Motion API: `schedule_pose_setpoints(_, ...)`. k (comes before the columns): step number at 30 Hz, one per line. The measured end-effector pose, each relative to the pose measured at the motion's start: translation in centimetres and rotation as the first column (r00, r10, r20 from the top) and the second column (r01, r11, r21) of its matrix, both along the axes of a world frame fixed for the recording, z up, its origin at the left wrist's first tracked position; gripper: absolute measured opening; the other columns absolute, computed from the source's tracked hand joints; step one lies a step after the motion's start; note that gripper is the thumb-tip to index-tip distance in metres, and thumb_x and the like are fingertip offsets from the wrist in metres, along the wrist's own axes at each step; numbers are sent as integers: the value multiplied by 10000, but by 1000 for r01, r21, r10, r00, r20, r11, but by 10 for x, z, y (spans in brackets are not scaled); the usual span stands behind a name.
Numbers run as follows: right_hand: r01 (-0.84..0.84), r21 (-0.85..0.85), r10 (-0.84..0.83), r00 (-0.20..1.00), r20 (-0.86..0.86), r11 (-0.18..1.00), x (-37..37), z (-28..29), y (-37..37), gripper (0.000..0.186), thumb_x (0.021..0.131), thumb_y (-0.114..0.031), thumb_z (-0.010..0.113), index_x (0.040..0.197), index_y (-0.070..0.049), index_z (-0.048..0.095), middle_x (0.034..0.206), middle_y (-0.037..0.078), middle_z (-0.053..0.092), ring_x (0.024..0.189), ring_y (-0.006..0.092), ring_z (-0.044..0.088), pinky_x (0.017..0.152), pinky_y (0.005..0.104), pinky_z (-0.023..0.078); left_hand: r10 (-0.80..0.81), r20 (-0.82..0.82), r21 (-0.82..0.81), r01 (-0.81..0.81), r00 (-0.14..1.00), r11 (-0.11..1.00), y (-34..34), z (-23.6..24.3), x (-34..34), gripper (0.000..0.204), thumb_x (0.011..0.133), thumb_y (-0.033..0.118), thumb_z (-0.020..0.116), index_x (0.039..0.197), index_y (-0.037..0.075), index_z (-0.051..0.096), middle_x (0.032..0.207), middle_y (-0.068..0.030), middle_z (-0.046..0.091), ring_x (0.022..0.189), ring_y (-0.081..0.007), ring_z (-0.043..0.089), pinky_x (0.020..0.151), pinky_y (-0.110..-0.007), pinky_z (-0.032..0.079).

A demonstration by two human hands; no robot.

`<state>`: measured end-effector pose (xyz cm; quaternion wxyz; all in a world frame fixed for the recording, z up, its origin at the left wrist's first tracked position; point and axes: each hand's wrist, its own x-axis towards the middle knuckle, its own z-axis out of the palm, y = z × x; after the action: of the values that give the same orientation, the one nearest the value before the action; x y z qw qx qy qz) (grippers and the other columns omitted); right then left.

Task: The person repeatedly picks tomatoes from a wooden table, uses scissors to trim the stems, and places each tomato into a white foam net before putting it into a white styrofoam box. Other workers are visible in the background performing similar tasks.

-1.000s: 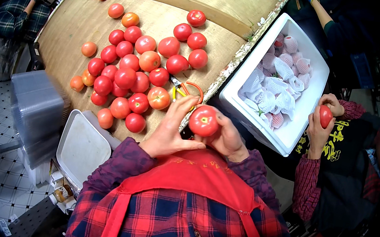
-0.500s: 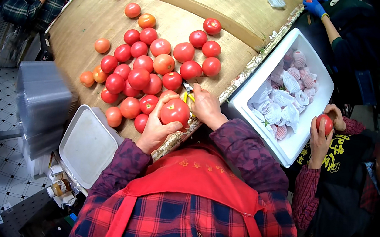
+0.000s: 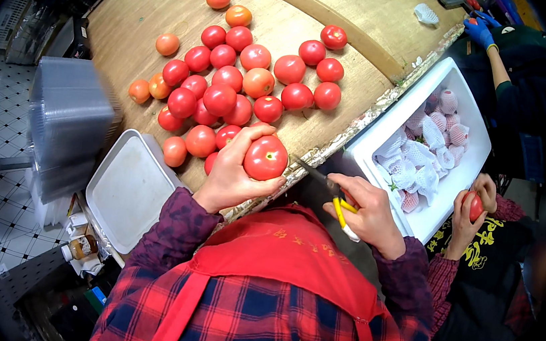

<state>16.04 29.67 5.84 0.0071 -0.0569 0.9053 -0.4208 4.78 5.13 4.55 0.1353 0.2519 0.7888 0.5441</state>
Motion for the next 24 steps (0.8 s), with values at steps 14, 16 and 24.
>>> schedule_pose_setpoints(14,-41,174,48,998,-34,984,-6,12,-8,412,737,-285,791,1079,-102,652,796,77,622,650,262,625,540,359,483,-41,-215,-118,15,976,993,2,5,3,709,609,150,839,1236,57,520,1108,-140,582,1018,-306,597,890,-380,483)
schedule_pose_setpoints(16,-49,168,58,997,-52,985,-6,11,-8,405,745,-292,785,1077,-102,653,790,75,623,649,263,626,539,361,484,-48,-236,-119,20,970,993,2,4,3,707,609,152,836,1235,56,521,1106,-141,584,1022,-307,598,894,-384,482)
schedule_pose_setpoints(24,-57,232,72,996,-56,971,-6,6,-9,328,729,-213,741,1028,-101,664,750,74,633,631,272,634,537,375,492,-60,-186,-140,34,981,989,2,-2,4,696,612,165,835,1227,50,531,1099,-143,596,1023,-297,605,905,-384,475)
